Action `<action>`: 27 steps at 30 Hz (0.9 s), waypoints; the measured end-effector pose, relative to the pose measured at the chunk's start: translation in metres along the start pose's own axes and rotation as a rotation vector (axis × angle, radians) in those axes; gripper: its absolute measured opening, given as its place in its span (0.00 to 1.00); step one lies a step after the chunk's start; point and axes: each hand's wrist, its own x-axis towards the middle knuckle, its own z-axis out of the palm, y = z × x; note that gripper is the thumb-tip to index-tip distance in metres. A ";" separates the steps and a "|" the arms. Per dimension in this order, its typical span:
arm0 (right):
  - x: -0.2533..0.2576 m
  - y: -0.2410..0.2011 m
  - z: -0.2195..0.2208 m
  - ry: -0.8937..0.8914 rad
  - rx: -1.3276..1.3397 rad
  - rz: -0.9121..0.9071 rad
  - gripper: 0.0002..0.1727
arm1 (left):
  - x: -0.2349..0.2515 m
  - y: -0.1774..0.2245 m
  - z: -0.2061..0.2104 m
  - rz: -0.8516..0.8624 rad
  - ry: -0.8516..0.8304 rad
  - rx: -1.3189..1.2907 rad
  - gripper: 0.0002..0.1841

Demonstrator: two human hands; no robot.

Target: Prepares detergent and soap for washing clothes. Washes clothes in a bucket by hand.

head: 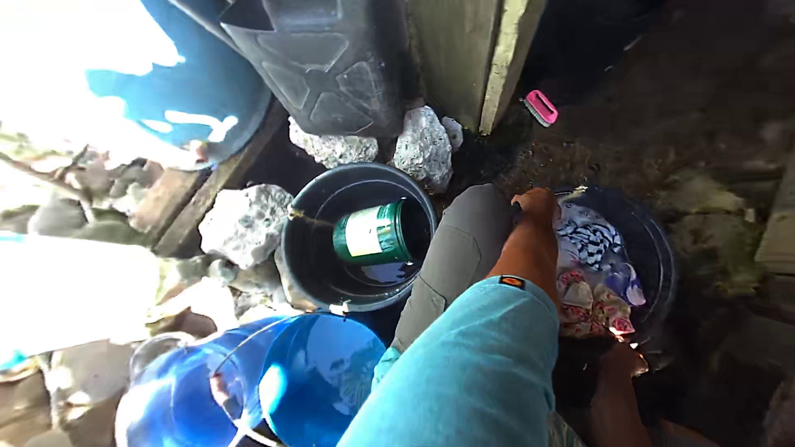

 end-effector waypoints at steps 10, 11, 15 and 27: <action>-0.026 0.004 0.020 -0.156 -0.374 -0.192 0.23 | 0.025 0.001 -0.032 0.257 -0.029 -0.088 0.30; -0.031 0.002 0.020 -0.185 -0.425 -0.216 0.23 | 0.027 0.000 -0.032 0.259 -0.016 -0.093 0.29; -0.052 -0.013 0.021 -0.149 0.103 0.004 0.24 | 0.028 0.004 -0.026 0.286 -0.007 -0.032 0.32; -0.116 -0.149 -0.158 0.133 1.130 -0.880 0.11 | -0.027 0.064 -0.047 0.541 -0.048 0.318 0.35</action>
